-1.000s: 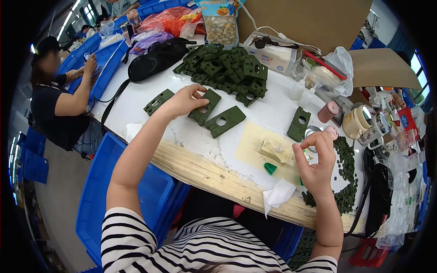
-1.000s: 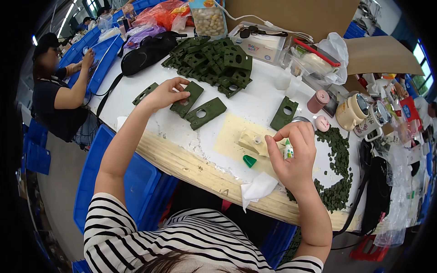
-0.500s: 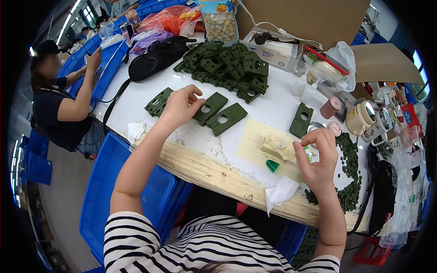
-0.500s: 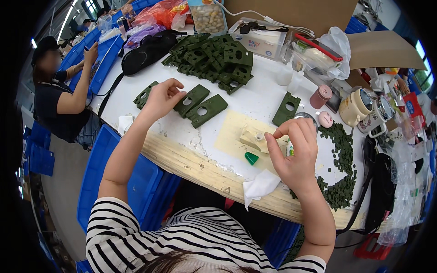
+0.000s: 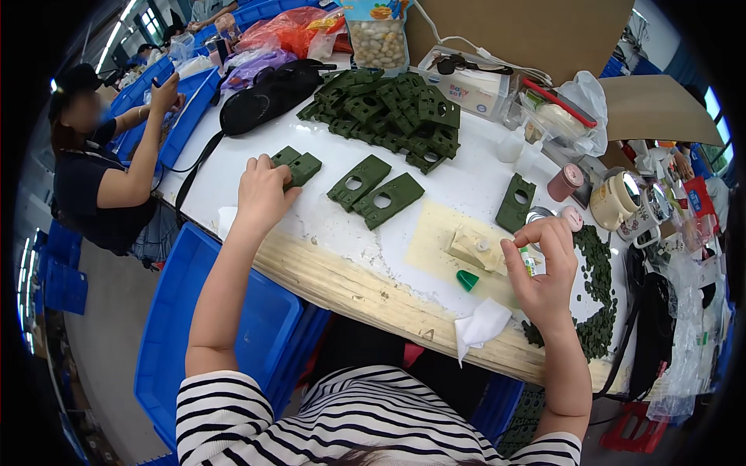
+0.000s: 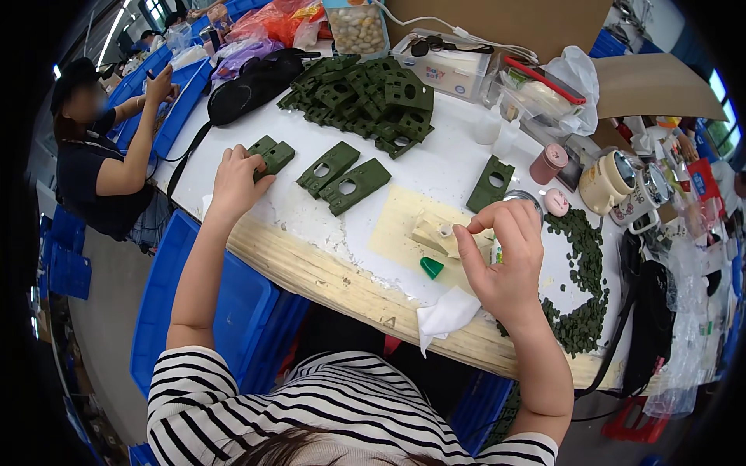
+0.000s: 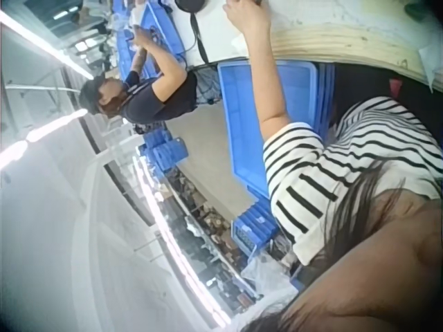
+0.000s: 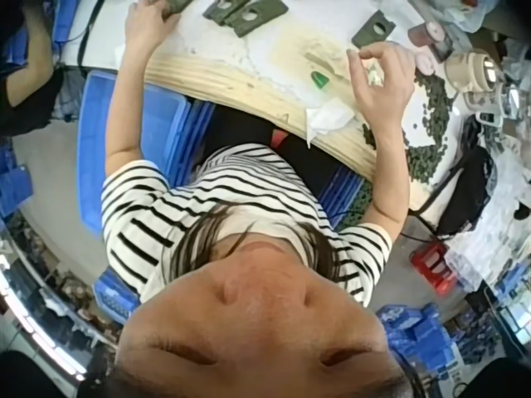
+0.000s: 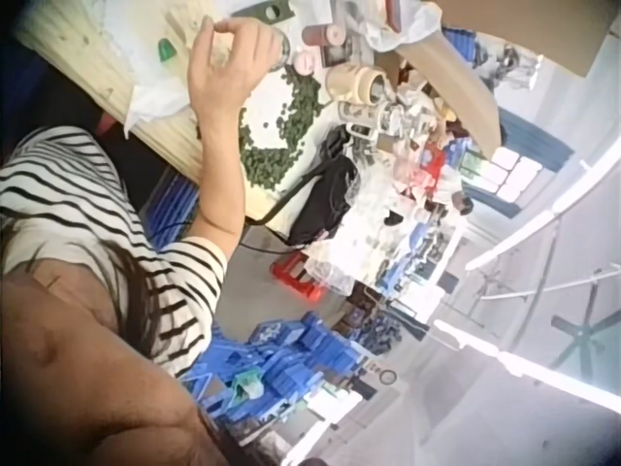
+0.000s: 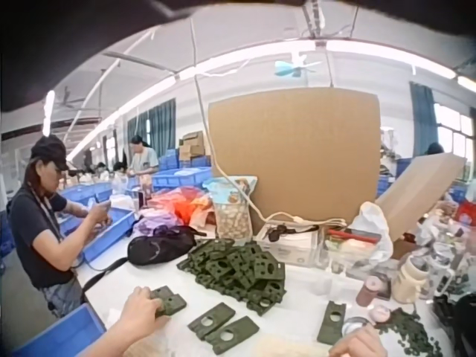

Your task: Assembling plastic toy tank models by applying glue and attaching small parts.

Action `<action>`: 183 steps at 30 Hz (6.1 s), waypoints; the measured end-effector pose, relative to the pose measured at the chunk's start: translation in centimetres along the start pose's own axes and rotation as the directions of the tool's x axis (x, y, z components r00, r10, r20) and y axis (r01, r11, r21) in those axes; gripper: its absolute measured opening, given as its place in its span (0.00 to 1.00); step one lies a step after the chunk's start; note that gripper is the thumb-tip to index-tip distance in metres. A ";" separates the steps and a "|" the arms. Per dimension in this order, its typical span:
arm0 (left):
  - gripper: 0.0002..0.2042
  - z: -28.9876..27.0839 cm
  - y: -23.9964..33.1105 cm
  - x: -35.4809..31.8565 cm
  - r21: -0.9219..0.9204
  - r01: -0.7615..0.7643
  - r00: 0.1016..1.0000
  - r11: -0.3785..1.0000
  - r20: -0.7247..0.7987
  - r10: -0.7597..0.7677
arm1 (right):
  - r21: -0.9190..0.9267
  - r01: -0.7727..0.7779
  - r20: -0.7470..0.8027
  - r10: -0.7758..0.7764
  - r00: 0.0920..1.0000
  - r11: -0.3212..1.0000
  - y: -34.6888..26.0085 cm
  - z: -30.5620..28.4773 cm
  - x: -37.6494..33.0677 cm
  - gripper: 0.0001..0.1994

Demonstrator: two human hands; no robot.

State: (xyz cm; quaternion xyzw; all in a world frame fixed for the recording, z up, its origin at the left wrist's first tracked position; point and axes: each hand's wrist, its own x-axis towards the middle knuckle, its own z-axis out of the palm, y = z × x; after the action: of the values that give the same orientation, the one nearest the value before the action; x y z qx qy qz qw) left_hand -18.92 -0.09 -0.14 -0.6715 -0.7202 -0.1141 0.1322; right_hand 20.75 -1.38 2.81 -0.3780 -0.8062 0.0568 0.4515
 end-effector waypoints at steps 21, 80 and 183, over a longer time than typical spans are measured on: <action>0.61 -6.6 17.9 4.9 -0.915 -0.369 0.812 -0.161 -0.402 0.424 | 0.294 -0.108 -0.024 0.120 0.992 0.950 1.5 -3.7 1.0 0.28; 0.28 -2.1 20.6 0.6 -0.832 0.387 0.768 -0.397 0.053 0.638 | 0.670 -0.668 0.433 0.560 0.706 0.324 2.0 -4.1 1.1 0.08; 0.29 -0.8 21.2 -0.1 -0.910 0.201 0.790 -0.363 -0.069 0.609 | -0.174 -0.437 0.614 0.444 0.653 0.882 7.5 -8.2 0.7 0.07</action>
State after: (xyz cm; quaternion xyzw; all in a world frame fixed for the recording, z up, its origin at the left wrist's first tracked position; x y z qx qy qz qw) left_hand 2.21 1.09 0.33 -0.6190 -0.1696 -0.4374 -0.6299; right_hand 31.03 2.39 4.84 -0.5221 -0.7946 0.2850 0.1215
